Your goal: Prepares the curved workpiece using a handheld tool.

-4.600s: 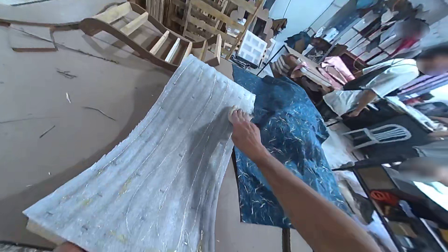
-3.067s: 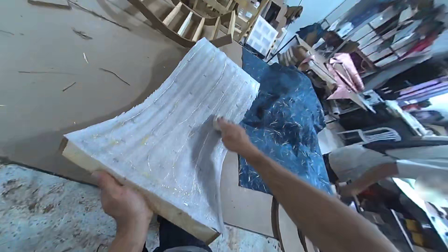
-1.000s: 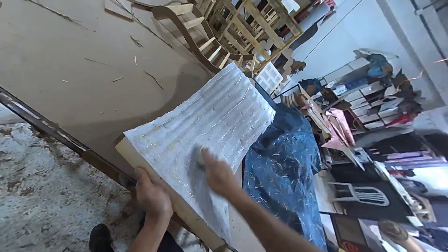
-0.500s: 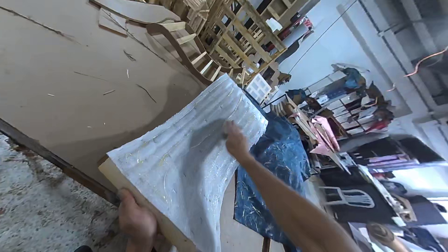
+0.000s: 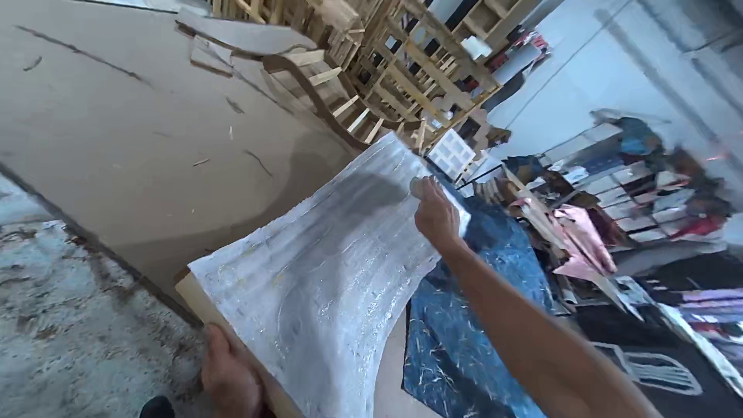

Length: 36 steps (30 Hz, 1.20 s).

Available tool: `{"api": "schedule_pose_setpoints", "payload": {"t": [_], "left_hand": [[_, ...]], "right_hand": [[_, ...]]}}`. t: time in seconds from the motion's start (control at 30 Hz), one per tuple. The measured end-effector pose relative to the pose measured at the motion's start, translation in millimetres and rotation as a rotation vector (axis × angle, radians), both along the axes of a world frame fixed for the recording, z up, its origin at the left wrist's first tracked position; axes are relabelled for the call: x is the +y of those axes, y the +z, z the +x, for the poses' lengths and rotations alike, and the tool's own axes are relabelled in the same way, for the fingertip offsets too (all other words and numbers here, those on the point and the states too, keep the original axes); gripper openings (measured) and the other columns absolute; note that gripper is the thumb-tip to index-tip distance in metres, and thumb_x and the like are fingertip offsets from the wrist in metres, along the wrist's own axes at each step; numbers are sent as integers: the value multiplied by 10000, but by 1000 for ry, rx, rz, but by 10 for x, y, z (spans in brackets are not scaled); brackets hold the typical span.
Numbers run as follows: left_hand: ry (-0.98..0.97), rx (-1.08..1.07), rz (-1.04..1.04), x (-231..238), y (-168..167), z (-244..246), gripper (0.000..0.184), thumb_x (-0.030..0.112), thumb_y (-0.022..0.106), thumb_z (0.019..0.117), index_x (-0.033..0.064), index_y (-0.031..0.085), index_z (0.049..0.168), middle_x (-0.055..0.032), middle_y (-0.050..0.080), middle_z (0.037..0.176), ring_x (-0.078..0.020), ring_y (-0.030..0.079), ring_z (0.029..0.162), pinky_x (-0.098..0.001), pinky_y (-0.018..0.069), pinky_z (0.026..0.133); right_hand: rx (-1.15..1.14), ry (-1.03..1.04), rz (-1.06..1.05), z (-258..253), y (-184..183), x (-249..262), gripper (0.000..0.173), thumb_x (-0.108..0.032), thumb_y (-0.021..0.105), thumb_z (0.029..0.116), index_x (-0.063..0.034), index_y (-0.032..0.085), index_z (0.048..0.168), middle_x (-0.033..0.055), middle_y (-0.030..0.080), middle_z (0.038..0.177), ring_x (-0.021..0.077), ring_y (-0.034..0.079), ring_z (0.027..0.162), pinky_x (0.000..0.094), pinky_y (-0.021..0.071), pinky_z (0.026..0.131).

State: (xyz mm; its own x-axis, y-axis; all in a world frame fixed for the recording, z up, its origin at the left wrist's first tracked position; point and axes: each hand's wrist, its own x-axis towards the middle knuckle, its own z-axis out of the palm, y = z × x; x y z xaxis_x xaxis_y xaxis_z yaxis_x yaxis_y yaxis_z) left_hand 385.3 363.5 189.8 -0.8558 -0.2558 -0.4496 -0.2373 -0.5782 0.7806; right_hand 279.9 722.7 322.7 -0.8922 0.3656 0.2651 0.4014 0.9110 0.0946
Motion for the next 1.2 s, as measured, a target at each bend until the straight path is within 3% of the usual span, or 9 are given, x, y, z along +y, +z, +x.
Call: {"api": "schedule_pose_setpoints", "payload": {"t": [0.07,0.23,0.37,0.5,0.63,0.73,0.83,1.0,1.2], "left_hand": [[2,41,18,1,-48,-15,506,294,117,1119,-29,469,1285,38,682,1012,17,680,954,-224,589,877],[-28,41,-17,8,-21,-40,559,304,108,1114,-43,538,1190,28,692,922,-10,700,905,-245,599,862],[-6,4,-3,31,51,-46,546,284,134,1109,-49,567,1116,35,673,856,3,692,855,-234,594,830],[-25,99,145,-5,-43,40,502,330,204,1100,-44,536,1154,45,694,943,-9,689,928,-261,589,880],[-35,6,87,-29,57,42,518,269,150,1109,-85,509,1225,36,679,986,29,675,951,-220,574,899],[-16,15,44,-44,16,45,496,255,131,1101,-62,500,1200,80,669,942,64,671,913,-179,578,866],[-9,33,57,-25,-33,50,499,272,138,1105,-29,527,1184,82,701,941,34,693,911,-204,596,859],[-13,50,21,33,99,5,497,277,185,1098,-36,570,1074,92,688,863,34,693,877,-205,594,850],[-98,30,56,-66,-166,99,601,362,174,1088,-107,541,1162,-60,673,954,-72,684,908,-321,593,865]], "right_hand": [[-51,-22,-16,-132,-412,93,634,-17,513,946,-33,382,1566,236,371,1614,448,419,1450,680,407,1093],[-385,12,-364,670,-754,-1273,608,-39,512,977,-145,434,1570,207,576,1447,465,664,1109,692,528,855],[-648,4,-657,1133,-405,-2435,616,-59,400,996,-120,355,1607,183,521,1520,363,616,1260,576,487,1031],[-492,136,-998,1597,242,-3009,529,15,442,974,-27,519,1496,168,687,1313,259,722,1068,477,578,904],[-187,-49,-940,1073,607,-2255,361,-132,409,1058,-47,672,1292,85,724,946,138,659,705,341,567,615],[-24,-149,-257,213,274,-921,430,-161,426,1079,-122,550,1489,234,689,1238,423,692,1045,650,531,850],[-55,-142,-5,-200,-337,-198,627,-48,501,970,-24,347,1578,250,411,1581,465,457,1413,688,429,1067],[-410,15,-322,527,-813,-1581,547,-109,506,1008,-87,444,1551,246,602,1384,460,637,1164,674,519,905],[-508,200,-917,1382,31,-3061,533,-43,431,977,-69,530,1500,160,739,1148,252,728,968,477,584,835]]}}
